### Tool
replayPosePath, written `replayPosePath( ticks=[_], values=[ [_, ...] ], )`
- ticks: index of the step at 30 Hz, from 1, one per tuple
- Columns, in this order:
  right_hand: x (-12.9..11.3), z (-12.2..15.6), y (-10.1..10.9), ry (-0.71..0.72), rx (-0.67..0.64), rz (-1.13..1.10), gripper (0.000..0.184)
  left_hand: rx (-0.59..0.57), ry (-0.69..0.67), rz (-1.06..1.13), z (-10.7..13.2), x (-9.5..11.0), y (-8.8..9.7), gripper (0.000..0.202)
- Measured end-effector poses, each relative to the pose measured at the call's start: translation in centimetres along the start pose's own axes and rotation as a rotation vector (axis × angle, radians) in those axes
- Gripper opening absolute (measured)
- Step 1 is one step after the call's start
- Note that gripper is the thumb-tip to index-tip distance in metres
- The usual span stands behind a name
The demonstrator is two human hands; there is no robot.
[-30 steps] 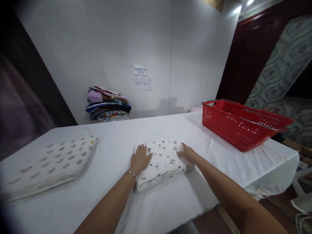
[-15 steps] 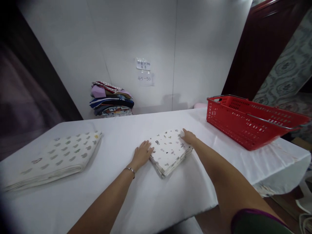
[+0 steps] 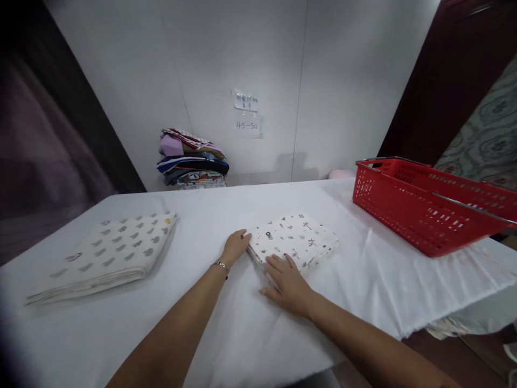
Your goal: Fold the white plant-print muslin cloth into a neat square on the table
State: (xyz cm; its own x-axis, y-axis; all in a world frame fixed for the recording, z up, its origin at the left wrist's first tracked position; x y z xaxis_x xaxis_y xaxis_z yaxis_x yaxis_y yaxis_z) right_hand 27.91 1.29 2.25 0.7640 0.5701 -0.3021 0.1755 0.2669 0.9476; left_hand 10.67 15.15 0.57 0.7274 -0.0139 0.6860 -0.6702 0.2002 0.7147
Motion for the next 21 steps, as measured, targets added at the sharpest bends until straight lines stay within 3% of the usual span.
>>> replayPosePath(
  ticks=[7, 16, 21],
  values=[
    [-0.3, 0.9, -2.7, 0.011, 0.106, 0.21, 0.057, -0.073, 0.068, 0.129, -0.8, 0.8, 1.2, 0.034],
    [-1.8, 3.4, -3.9, 0.23, 0.219, 0.247, 0.065, -0.018, 0.098, 0.373, 4.1, -3.4, 1.4, 0.051],
    [-1.7, 3.4, -4.1, 0.23, 0.193, 0.265, 0.065, -0.088, -0.009, 0.514, 5.5, -3.6, 1.5, 0.043]
  ],
)
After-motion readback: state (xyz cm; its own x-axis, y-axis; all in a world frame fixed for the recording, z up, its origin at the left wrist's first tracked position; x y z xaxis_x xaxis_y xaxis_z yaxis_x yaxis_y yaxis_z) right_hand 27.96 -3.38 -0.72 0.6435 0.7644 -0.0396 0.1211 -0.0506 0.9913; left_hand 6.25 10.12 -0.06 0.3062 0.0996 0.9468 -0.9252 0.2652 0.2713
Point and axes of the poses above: each hand's wrist, its own z-axis away from the middle knuckle, its own y-axis out of the back of the hand, x = y × z, the point moved 4 cm from there along -z, towards the middle knuckle, and after that the axes turned 13 degrees about -x, right-handed, at the moved point
